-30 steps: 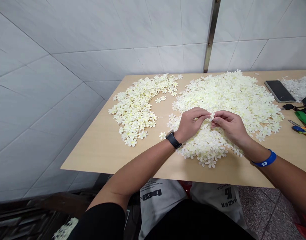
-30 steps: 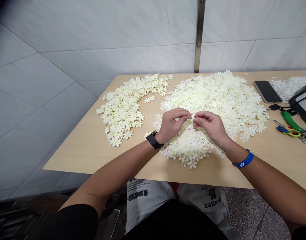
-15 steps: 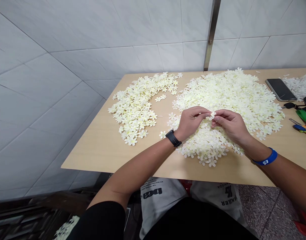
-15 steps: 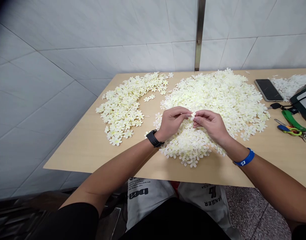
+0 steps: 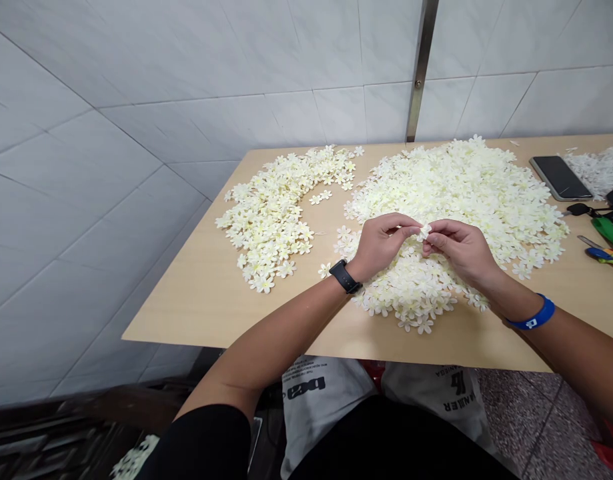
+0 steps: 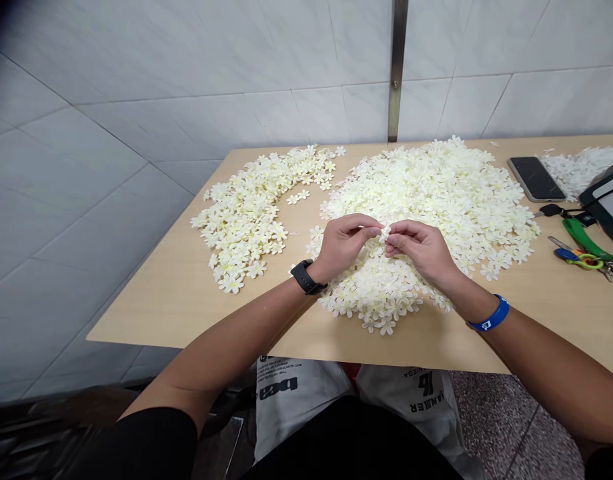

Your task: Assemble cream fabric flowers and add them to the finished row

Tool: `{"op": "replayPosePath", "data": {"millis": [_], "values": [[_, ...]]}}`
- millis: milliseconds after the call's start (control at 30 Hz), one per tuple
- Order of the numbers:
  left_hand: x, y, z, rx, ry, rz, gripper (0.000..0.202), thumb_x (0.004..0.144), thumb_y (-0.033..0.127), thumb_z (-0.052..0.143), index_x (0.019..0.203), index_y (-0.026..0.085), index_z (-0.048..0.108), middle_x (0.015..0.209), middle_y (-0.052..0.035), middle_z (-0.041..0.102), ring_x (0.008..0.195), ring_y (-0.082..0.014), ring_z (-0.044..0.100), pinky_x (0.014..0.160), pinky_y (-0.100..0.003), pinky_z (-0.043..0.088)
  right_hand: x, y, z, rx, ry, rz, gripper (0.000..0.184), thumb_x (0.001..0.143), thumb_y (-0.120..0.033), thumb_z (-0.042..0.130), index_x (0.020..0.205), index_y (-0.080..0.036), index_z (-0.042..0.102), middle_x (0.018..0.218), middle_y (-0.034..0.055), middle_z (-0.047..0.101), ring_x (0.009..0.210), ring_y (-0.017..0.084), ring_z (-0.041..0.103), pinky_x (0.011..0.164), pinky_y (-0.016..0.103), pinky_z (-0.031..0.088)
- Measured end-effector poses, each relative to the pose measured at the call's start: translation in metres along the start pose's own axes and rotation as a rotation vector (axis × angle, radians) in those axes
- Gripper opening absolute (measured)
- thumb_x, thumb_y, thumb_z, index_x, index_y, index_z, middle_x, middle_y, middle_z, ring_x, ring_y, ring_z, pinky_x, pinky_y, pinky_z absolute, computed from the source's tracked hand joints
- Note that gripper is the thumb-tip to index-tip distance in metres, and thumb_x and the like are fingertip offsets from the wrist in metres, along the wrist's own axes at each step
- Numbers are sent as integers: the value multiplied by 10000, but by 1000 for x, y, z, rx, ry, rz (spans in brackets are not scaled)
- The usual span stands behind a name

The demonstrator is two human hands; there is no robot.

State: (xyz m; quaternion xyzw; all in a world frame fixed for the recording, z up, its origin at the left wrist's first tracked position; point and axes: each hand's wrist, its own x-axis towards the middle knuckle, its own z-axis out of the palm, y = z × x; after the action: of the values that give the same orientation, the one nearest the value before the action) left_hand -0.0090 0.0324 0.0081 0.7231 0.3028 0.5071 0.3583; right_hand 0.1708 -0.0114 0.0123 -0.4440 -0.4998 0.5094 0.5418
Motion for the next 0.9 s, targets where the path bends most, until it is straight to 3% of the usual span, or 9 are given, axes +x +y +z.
{"op": "replayPosePath", "data": {"millis": [267,400,533,667,767,900], "values": [[1,0,-1,74,-6,4,158,953,297,637,855,186,693,907,-45,742,858,-149,674,724,-259,540,1,1,0,-40,35,6,305,693,-419,876,828,-211,697,626,-15,667,595,153,658,635,338,611],[2,-2,-3,190,49,-25,43,946,222,612,939,189,639,976,-45,704,894,-138,645,729,-242,528,4,3,-2,-26,90,9,247,717,-371,848,812,-206,691,651,-11,669,613,143,652,653,330,610],[0,0,-2,271,75,85,50,970,209,589,966,195,637,984,-47,694,875,-133,626,704,-242,517,5,5,-4,-41,134,-3,183,748,-319,816,800,-206,682,659,-18,664,614,132,641,640,301,592],[-5,3,3,281,4,213,132,998,284,604,1022,192,695,1010,-65,729,897,-139,665,742,-260,549,2,3,-3,-131,95,-39,135,791,-304,779,821,-206,691,625,-22,646,593,131,624,610,281,559],[-8,2,6,307,6,249,111,968,251,658,1001,187,744,1004,-68,754,922,-151,698,814,-283,569,-2,-1,0,-190,76,-64,141,791,-309,783,835,-202,704,652,-15,653,599,130,623,596,271,541],[-7,0,6,251,47,243,80,932,180,696,912,185,773,905,-42,768,849,-137,707,795,-272,563,-4,-5,3,-197,66,-83,205,754,-345,833,838,-205,710,682,-9,663,610,134,635,594,274,550]]}}
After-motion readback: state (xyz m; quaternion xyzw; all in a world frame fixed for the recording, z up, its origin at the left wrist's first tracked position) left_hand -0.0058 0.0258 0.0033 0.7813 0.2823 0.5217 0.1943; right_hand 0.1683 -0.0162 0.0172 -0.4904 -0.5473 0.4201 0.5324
